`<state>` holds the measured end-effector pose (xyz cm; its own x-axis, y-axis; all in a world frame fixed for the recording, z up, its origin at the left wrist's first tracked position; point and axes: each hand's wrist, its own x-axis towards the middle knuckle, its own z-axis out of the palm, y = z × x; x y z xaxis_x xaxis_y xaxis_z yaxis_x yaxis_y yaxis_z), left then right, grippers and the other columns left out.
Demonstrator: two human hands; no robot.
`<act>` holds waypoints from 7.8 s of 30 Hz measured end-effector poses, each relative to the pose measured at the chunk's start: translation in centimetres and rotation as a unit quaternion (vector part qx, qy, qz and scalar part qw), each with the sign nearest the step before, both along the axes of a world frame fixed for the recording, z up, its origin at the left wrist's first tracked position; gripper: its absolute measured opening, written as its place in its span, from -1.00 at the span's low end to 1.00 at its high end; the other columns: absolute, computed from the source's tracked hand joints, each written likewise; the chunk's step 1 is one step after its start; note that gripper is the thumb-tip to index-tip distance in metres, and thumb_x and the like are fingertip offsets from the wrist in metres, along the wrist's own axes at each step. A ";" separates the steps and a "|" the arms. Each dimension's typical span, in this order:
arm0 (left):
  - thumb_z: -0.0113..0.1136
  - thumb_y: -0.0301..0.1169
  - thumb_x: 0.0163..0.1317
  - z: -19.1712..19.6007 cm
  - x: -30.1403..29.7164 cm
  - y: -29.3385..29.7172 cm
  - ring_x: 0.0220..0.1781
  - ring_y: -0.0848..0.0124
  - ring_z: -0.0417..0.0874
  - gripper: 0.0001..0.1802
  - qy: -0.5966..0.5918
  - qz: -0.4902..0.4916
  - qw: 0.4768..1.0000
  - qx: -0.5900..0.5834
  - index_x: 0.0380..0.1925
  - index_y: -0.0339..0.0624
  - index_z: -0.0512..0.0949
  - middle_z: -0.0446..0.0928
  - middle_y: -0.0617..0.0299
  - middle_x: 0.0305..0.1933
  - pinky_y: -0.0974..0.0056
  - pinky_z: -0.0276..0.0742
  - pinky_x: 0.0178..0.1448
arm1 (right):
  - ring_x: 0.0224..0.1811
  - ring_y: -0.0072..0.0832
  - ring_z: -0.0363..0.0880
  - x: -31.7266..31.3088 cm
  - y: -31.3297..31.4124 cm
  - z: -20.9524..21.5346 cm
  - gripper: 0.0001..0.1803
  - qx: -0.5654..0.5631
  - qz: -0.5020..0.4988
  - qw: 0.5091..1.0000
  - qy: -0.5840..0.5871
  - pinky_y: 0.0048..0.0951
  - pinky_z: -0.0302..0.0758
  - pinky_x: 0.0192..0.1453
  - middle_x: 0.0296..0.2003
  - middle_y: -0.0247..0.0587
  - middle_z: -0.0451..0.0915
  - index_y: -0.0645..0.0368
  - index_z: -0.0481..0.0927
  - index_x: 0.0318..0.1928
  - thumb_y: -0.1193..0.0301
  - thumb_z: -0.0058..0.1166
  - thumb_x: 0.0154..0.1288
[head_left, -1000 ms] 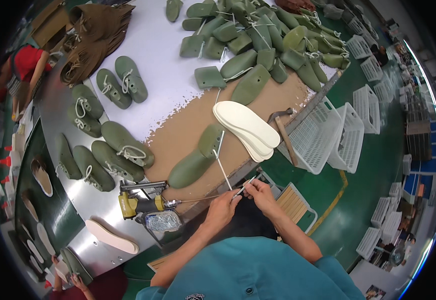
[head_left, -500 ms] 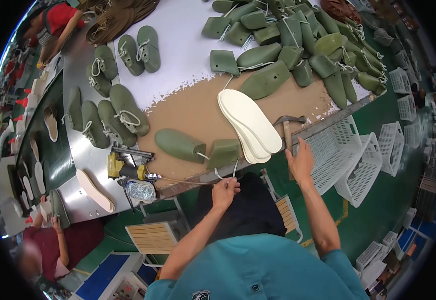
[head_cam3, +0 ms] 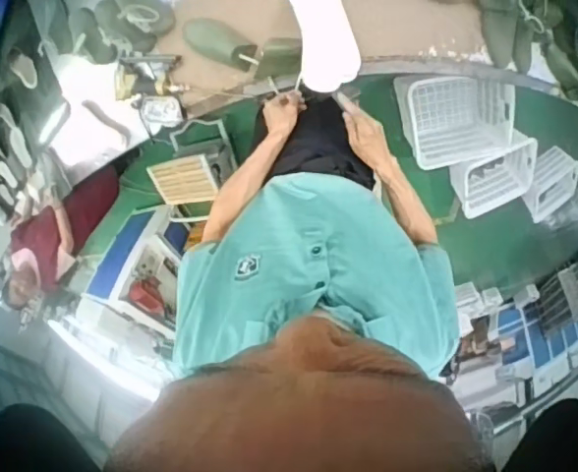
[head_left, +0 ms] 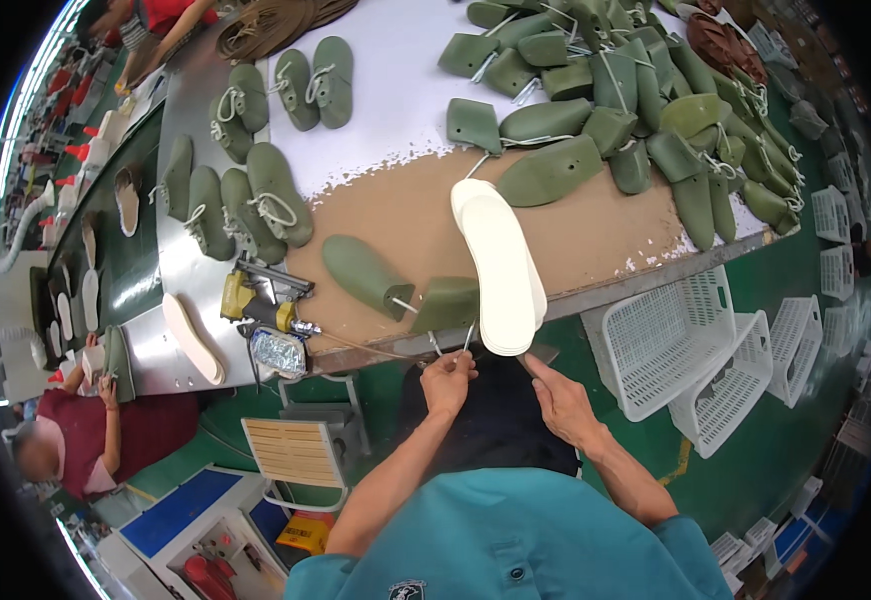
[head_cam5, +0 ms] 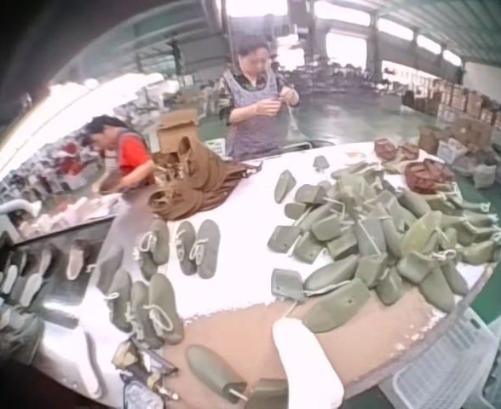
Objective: The person assembles green slip-on shoes at a factory workstation. They use a hammer to drive metal rods into the shoe uppers to secure the structure. The person then picks up white insoles and places them inside the shoes. The finished shoes are moved to a pile on the table.
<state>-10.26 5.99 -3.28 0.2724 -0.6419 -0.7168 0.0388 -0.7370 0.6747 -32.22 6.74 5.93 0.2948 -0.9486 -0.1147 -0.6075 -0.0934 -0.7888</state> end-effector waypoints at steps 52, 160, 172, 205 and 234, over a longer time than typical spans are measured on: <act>0.32 -0.34 0.35 0.2 0.9 -0.3 -0.39 0.42 0.81 -0.72 -0.085 0.013 0.995 -0.053 -0.21 -0.43 0.74 0.77 0.07 -0.40 0.31 0.72 -0.24 | -0.38 0.14 0.59 3.2 -6.8 0.4 -0.86 0.020 0.169 0.981 0.097 0.05 0.52 -0.34 -0.36 0.05 0.55 0.24 0.54 -0.23 0.43 0.17 0.45; 0.63 -0.18 -0.08 2.7 19.4 -22.8 -0.04 0.17 0.67 -0.50 -0.195 -0.420 0.743 -0.484 -0.10 0.02 0.68 0.67 0.24 -0.15 0.07 0.56 0.03 | -0.23 0.05 0.71 22.3 -19.9 3.6 -0.85 0.011 -0.081 0.994 0.072 -0.06 0.59 -0.10 -0.28 0.12 0.72 0.29 0.70 -0.17 0.45 0.22 0.37; 0.63 -0.14 -0.08 2.3 19.5 -22.9 -0.05 0.15 0.65 -0.47 -0.196 -0.462 0.719 -0.481 -0.11 -0.05 0.66 0.64 0.21 -0.17 0.05 0.54 0.02 | -0.11 0.08 0.71 24.1 -22.7 3.2 -0.75 0.047 -0.032 0.987 0.150 -0.01 0.59 -0.01 -0.25 0.22 0.70 0.33 0.62 -0.05 0.41 0.17 0.38; 0.62 -0.16 -0.02 1.5 19.4 -22.7 -0.02 0.14 0.66 -0.48 -0.182 -0.426 0.729 -0.504 -0.08 -0.07 0.63 0.66 0.19 -0.12 0.04 0.55 0.05 | -0.56 -0.50 0.55 23.2 -18.1 -0.9 -0.80 -0.091 -0.229 0.969 -0.028 -0.39 0.46 -0.45 -0.49 -0.23 0.68 0.29 0.68 -0.13 0.38 0.24 0.46; 0.54 -0.05 0.13 2.4 19.5 -23.1 0.06 0.09 0.63 -0.43 -0.203 -0.465 0.726 -0.464 -0.01 -0.17 0.59 0.62 0.10 -0.09 0.04 0.52 0.21 | 0.08 0.04 0.57 0.1 -11.6 -2.5 -0.36 -0.061 -0.271 0.914 0.295 -0.06 0.51 0.13 0.01 0.05 0.54 0.14 0.26 0.53 0.53 0.00 0.48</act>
<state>9.22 -17.11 -0.85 -0.5200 -0.8390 0.1604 -0.5250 0.4621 0.7147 -32.13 -4.88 3.46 -0.3015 -0.9533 0.0154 -0.9070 0.2819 -0.3128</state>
